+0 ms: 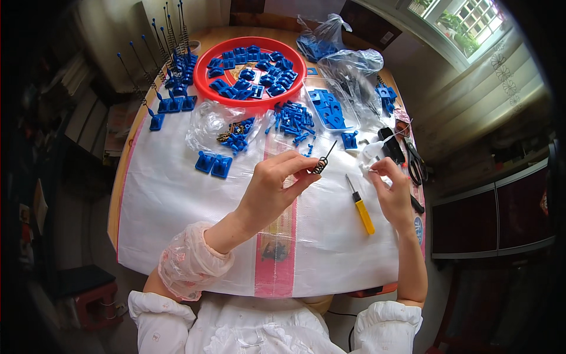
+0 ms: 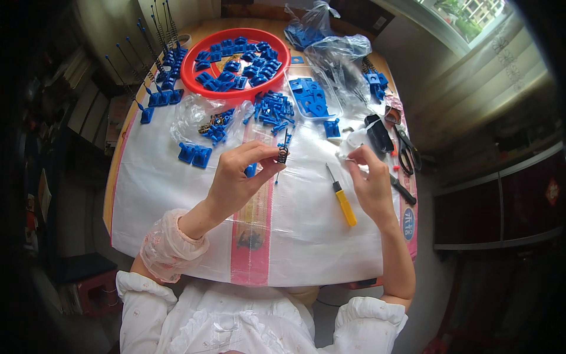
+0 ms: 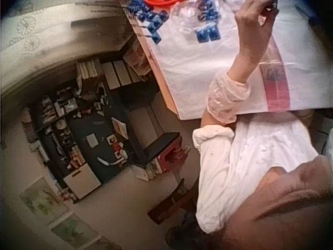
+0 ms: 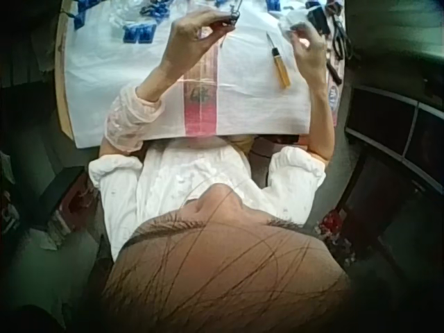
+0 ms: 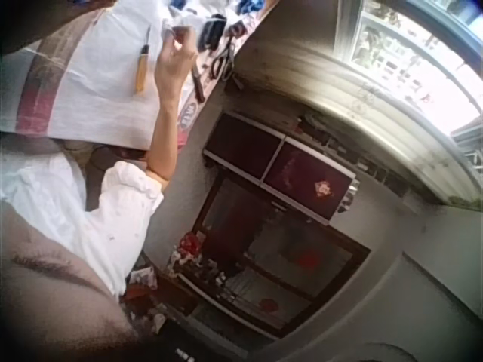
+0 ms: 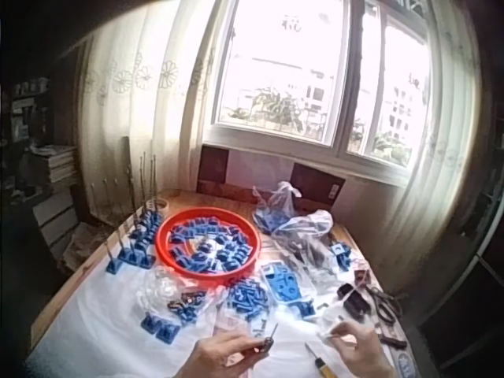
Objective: Assembling components by threading wires and springs through blue plastic housings.
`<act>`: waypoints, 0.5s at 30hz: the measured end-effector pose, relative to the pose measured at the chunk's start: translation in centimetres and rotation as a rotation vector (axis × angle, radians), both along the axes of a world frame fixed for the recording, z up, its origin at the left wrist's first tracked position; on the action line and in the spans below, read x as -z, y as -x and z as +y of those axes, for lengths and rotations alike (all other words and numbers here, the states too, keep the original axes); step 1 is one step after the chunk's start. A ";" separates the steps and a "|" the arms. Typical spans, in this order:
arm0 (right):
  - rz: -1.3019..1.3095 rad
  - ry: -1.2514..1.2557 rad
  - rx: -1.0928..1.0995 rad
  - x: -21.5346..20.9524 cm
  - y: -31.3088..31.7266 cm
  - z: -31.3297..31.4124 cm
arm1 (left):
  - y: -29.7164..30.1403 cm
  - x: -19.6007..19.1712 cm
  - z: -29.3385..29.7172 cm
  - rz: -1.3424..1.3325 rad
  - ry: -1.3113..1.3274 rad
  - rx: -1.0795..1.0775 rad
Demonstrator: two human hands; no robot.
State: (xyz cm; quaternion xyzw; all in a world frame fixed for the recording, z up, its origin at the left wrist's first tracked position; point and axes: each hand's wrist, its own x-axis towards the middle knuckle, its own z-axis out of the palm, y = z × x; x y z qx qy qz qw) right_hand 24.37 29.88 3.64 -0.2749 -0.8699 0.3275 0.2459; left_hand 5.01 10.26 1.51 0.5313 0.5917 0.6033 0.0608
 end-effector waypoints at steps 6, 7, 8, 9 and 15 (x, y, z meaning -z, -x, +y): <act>-0.266 0.568 -0.322 -1.3 1.2 -3.8 | 0.0 0.2 0.1 0.018 -0.005 -0.006; -0.273 0.372 -0.365 -0.1 1.4 -4.0 | 0.0 0.2 0.1 0.022 -0.007 -0.007; -0.279 0.178 -0.406 0.8 1.9 -4.4 | 0.0 0.2 0.2 0.015 -0.007 -0.005; -0.398 0.165 -0.355 0.5 2.4 -4.9 | 0.1 0.2 0.2 0.008 -0.006 -0.003; -0.176 -0.183 -0.319 4.6 1.6 -6.0 | 0.1 0.2 0.1 0.009 -0.005 -0.007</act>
